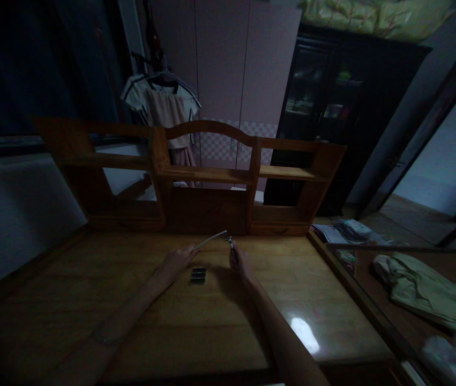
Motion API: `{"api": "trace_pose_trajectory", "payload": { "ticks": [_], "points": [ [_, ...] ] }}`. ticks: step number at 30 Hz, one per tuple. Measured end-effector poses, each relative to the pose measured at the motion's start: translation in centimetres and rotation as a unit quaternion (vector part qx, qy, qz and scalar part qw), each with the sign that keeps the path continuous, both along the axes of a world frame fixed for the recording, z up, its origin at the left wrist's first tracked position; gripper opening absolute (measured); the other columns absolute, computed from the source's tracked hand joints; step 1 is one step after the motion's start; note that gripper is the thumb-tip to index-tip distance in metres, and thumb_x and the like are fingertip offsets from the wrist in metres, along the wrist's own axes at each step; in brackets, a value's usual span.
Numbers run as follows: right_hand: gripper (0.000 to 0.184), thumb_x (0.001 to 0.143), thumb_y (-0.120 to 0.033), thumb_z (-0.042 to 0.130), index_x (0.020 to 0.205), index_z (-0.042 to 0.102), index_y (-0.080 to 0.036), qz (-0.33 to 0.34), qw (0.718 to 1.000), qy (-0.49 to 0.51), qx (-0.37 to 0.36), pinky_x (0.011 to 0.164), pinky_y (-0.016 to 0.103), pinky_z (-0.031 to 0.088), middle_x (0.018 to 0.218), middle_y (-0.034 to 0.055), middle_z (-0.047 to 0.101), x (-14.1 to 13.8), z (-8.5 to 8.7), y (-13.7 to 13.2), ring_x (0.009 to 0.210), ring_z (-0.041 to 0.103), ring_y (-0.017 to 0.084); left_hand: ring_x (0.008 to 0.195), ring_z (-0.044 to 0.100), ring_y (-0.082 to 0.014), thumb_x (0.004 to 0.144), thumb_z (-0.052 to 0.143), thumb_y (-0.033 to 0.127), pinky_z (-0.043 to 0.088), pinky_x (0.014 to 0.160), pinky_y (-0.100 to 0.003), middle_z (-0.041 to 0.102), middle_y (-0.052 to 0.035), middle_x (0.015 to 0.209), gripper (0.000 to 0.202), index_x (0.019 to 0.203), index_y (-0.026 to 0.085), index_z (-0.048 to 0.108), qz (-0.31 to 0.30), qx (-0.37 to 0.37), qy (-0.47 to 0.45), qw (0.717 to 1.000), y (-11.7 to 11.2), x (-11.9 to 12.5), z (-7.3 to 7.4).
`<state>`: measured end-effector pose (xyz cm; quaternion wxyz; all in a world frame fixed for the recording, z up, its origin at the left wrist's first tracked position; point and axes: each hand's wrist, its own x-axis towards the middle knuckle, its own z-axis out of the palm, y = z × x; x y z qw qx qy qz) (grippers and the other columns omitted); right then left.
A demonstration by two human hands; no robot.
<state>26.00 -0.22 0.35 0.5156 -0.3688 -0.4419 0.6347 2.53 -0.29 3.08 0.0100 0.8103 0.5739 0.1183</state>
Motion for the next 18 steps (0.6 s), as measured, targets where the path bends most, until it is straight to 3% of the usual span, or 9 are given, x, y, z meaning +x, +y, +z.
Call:
{"api": "trace_pose_trajectory", "payload": {
  "ticks": [2, 6, 11, 16, 18],
  "points": [
    [0.053, 0.075, -0.066, 0.054, 0.058, 0.033, -0.021, 0.000, 1.000, -0.007, -0.001, 0.035, 0.021, 0.008, 0.044, -0.0077, 0.023, 0.1, -0.1, 0.1, 0.037, 0.017, 0.005, 0.079, 0.064, -0.0214, 0.095, 0.029, 0.044, 0.045, 0.068, -0.026, 0.065, -0.0118, 0.084, 0.043, 0.111, 0.016, 0.057, -0.009, 0.005, 0.025, 1.000, 0.2, 0.0, -0.5],
    [0.052, 0.076, -0.067, 0.053, 0.058, 0.034, -0.021, -0.004, 1.000, -0.011, 0.002, 0.035, 0.021, 0.009, 0.044, -0.0073, 0.023, 0.2, -0.1, 0.1, 0.037, 0.017, 0.006, 0.078, 0.064, -0.0200, 0.097, 0.029, 0.034, 0.044, 0.064, -0.026, 0.064, -0.0086, 0.101, 0.034, 0.122, 0.027, 0.052, -0.083, 0.022, 0.075, 0.993, 0.8, -0.2, -1.5],
    [0.052, 0.076, -0.065, 0.054, 0.056, 0.033, -0.022, -0.015, 1.000, -0.009, -0.008, 0.036, 0.023, 0.009, 0.045, -0.0070, 0.023, 0.2, 0.0, 0.0, 0.037, 0.017, 0.006, 0.075, 0.064, -0.0211, 0.096, 0.025, 0.045, 0.044, 0.062, -0.026, 0.065, -0.0114, 0.084, 0.046, 0.115, 0.016, 0.055, 0.019, 0.028, 0.049, 0.998, 1.0, -0.5, -1.7],
    [0.053, 0.077, -0.065, 0.053, 0.055, 0.032, -0.021, 0.004, 1.000, -0.007, 0.002, 0.037, 0.023, 0.007, 0.047, -0.0071, 0.021, 0.2, 0.1, -0.2, 0.039, 0.015, 0.006, 0.080, 0.063, -0.0181, 0.097, 0.031, 0.030, 0.045, 0.066, -0.025, 0.061, -0.0107, 0.103, 0.034, 0.124, 0.023, 0.051, -0.078, 0.022, 0.068, 0.994, 0.4, -0.1, -1.1],
    [0.053, 0.078, -0.065, 0.052, 0.056, 0.032, -0.021, 0.003, 1.000, -0.004, 0.009, 0.037, 0.023, 0.008, 0.047, -0.0072, 0.020, 0.2, 0.1, -0.2, 0.039, 0.015, 0.006, 0.079, 0.063, -0.0181, 0.097, 0.032, 0.030, 0.045, 0.066, -0.025, 0.062, -0.0105, 0.099, 0.034, 0.123, 0.023, 0.052, -0.073, 0.015, 0.069, 0.995, 0.0, 0.0, -0.6]
  ]
}}
